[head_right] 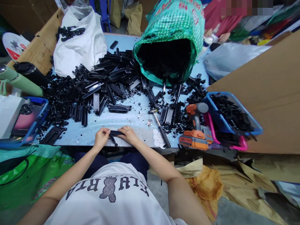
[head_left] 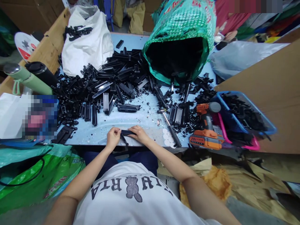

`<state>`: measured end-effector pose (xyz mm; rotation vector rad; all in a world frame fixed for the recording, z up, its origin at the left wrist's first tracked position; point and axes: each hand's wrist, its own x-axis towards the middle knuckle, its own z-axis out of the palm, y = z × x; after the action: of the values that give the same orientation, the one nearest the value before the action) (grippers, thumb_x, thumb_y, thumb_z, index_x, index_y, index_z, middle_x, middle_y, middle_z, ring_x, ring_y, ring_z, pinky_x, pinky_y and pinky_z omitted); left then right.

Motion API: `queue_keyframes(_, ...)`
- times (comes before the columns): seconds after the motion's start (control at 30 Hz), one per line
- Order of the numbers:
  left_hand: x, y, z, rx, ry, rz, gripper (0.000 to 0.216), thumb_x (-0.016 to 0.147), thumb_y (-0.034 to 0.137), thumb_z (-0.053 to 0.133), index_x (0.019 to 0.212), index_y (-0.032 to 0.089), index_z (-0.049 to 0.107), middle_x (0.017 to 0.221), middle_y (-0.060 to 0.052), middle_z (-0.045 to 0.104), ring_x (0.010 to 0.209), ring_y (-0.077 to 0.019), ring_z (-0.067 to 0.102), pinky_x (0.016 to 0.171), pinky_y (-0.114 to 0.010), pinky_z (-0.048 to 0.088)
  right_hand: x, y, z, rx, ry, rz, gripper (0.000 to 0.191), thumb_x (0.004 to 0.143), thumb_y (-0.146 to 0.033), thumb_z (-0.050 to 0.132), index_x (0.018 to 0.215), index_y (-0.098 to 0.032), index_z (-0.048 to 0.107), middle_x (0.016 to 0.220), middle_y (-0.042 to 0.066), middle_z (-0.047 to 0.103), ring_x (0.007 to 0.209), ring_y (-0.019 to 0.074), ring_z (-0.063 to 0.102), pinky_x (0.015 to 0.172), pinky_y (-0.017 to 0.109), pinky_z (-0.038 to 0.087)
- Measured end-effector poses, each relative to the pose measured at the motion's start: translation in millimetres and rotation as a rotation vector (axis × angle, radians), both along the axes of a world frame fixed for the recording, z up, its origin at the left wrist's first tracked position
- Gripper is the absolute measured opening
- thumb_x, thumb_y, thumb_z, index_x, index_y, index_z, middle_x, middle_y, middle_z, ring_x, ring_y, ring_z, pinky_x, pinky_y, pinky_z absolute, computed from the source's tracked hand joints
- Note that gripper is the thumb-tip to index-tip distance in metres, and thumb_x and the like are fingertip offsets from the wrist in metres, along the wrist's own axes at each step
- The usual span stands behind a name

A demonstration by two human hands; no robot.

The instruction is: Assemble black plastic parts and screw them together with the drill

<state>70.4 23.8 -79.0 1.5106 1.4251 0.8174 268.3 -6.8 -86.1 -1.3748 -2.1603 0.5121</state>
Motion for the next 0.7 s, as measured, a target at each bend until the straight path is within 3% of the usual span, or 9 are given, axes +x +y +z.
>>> queue_keyframes(0.13, 1.5, 0.5, -0.8, -0.141, -0.147, 0.066, 0.025, 0.070, 0.035, 0.059, 0.068, 0.015, 0.044, 0.091, -0.008, 0.060, 0.060, -0.0103, 0.058, 0.054, -0.025, 0.050, -3.7, -1.8, 6.9, -0.018, -0.015, 0.020, 0.032, 0.086, -0.038, 0.054, 0.109, -0.018, 0.063, 0.101, 0.009, 0.061, 0.092, 0.0190, 0.054, 0.082, 0.033, 0.046)
queue_keyframes(0.23, -0.6, 1.6, -2.0, -0.215, -0.247, 0.154, 0.034, 0.066, 0.033, 0.063, 0.079, 0.018, 0.036, 0.087, -0.005, 0.059, 0.058, -0.0116, 0.059, 0.054, -0.028, 0.052, 15.4, 0.4, 19.7, -0.031, -0.020, 0.039, 0.035, 0.084, -0.041, 0.055, 0.112, -0.020, 0.061, 0.106, 0.008, 0.060, 0.097, 0.0189, 0.054, 0.086, 0.033, 0.045)
queue_keyframes(0.33, -4.0, 3.0, 3.7, -0.169, -0.129, 0.110, 0.037, 0.069, 0.031, 0.063, 0.090, 0.018, 0.036, 0.085, -0.004, 0.058, 0.062, -0.0143, 0.060, 0.060, -0.034, 0.052, 67.7, 19.3, 39.7, 0.032, 0.007, -0.246, 0.042, 0.090, -0.042, 0.045, 0.121, -0.016, 0.054, 0.110, 0.010, 0.058, 0.101, 0.0199, 0.052, 0.090, 0.036, 0.043)
queue_keyframes(0.43, 2.2, 2.4, 16.8, 0.228, 0.261, -0.072, 0.033, 0.076, 0.029, 0.058, 0.103, 0.016, 0.046, 0.105, -0.012, 0.056, 0.095, -0.0235, 0.057, 0.082, -0.044, 0.046, 131.1, 61.3, 62.2, 0.122, 0.002, -0.692, 0.046, 0.096, -0.034, 0.025, 0.124, -0.006, 0.048, 0.115, 0.019, 0.051, 0.108, 0.0244, 0.045, 0.094, 0.044, 0.035)
queue_keyframes(0.5, 14.8, 1.4, 24.6, 0.465, 0.444, -0.358, 0.035, 0.080, 0.028, 0.056, 0.113, 0.019, 0.051, 0.117, -0.013, 0.052, 0.111, -0.0271, 0.048, 0.091, -0.045, 0.039, 160.7, 95.8, 73.0, 0.062, -0.153, -0.931, 0.042, 0.094, -0.032, 0.033, 0.121, -0.005, 0.050, 0.116, 0.019, 0.051, 0.111, 0.0260, 0.042, 0.096, 0.041, 0.032)
queue_keyframes(0.6, 36.5, 2.0, 27.8, 0.502, 0.568, -0.766, 0.035, 0.084, 0.018, 0.049, 0.118, 0.022, 0.053, 0.106, -0.010, 0.058, 0.102, -0.0228, 0.051, 0.085, -0.038, 0.040, 174.0, 137.9, 77.8, -0.217, -0.354, -1.047, 0.045, 0.091, -0.038, 0.040, 0.115, -0.003, 0.054, 0.117, 0.022, 0.048, 0.112, 0.0314, 0.038, 0.091, 0.043, 0.034)
queue_keyframes(0.7, 45.1, 5.8, 23.9, 0.498, 0.663, -0.780, 0.045, 0.083, 0.004, 0.039, 0.122, 0.020, 0.051, 0.097, -0.009, 0.060, 0.092, -0.0195, 0.053, 0.080, -0.034, 0.041, 163.9, 154.1, 74.3, -0.283, -0.410, -1.040, 0.045, 0.089, -0.038, 0.044, 0.108, 0.001, 0.056, 0.115, 0.026, 0.047, 0.109, 0.0333, 0.038, 0.088, 0.046, 0.033)
